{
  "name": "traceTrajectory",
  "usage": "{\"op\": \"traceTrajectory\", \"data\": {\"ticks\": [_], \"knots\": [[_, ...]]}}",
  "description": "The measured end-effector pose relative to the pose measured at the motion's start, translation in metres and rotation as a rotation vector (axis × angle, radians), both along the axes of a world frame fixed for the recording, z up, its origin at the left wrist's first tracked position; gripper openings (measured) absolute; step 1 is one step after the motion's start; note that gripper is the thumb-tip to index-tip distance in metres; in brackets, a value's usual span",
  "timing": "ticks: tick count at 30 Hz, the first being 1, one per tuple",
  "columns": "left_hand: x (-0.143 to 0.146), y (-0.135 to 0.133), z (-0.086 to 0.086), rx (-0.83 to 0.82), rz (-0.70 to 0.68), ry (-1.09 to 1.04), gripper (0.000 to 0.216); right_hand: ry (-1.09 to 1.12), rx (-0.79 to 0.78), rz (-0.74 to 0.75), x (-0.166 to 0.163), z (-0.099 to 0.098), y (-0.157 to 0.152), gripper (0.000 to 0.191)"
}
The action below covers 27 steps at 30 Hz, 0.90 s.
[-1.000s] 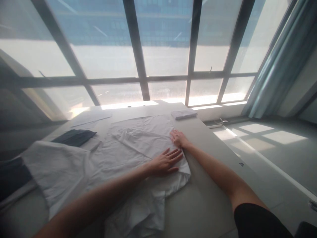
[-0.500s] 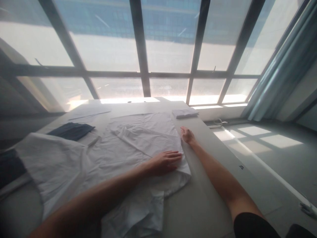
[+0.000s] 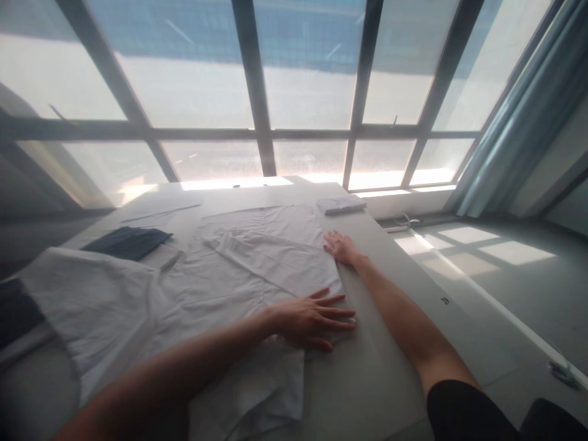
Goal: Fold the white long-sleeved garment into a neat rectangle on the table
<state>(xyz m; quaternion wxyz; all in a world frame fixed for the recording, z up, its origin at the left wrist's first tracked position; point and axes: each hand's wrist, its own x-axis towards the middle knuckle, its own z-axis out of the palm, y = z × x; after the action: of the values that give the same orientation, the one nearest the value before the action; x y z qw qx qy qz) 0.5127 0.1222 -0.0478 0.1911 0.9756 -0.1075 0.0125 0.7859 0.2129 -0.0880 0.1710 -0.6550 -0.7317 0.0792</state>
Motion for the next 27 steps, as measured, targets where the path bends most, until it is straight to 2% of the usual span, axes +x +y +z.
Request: {"op": "traceTrajectory", "data": {"ticks": [2,5,9,12,16,18,21,25,27], "knots": [[0.001,0.001,0.0,-0.023,0.001,-0.003,0.062,0.031,0.072,-0.104,0.007,0.002,-0.001,0.043],[0.001,0.003,-0.001,-0.054,0.015,-0.031,0.066,0.072,0.175,-0.151,0.012,0.005,-0.004,0.036],[0.0,0.004,-0.004,-0.067,0.028,-0.058,0.07,0.154,0.222,-0.056,0.006,0.004,-0.009,0.035],[0.001,0.002,-0.006,-0.076,0.02,-0.079,0.067,0.189,0.187,0.056,-0.002,0.001,-0.011,0.027],[0.003,0.011,-0.007,-0.106,0.069,-0.149,0.057,0.117,0.107,0.054,-0.007,0.003,-0.013,0.032],[0.001,0.031,-0.006,-0.053,0.206,-0.173,0.054,0.115,0.088,0.054,-0.006,0.004,-0.013,0.034],[-0.017,0.084,-0.003,0.112,0.571,-0.076,0.059,0.144,0.088,0.084,-0.002,0.003,-0.011,0.035],[-0.068,0.167,-0.001,0.252,1.125,0.206,0.068,0.153,0.105,0.111,0.003,-0.003,-0.006,0.034],[-0.096,0.199,-0.003,0.253,1.254,0.305,0.068,0.162,0.114,0.125,0.005,-0.005,-0.005,0.034]]}}
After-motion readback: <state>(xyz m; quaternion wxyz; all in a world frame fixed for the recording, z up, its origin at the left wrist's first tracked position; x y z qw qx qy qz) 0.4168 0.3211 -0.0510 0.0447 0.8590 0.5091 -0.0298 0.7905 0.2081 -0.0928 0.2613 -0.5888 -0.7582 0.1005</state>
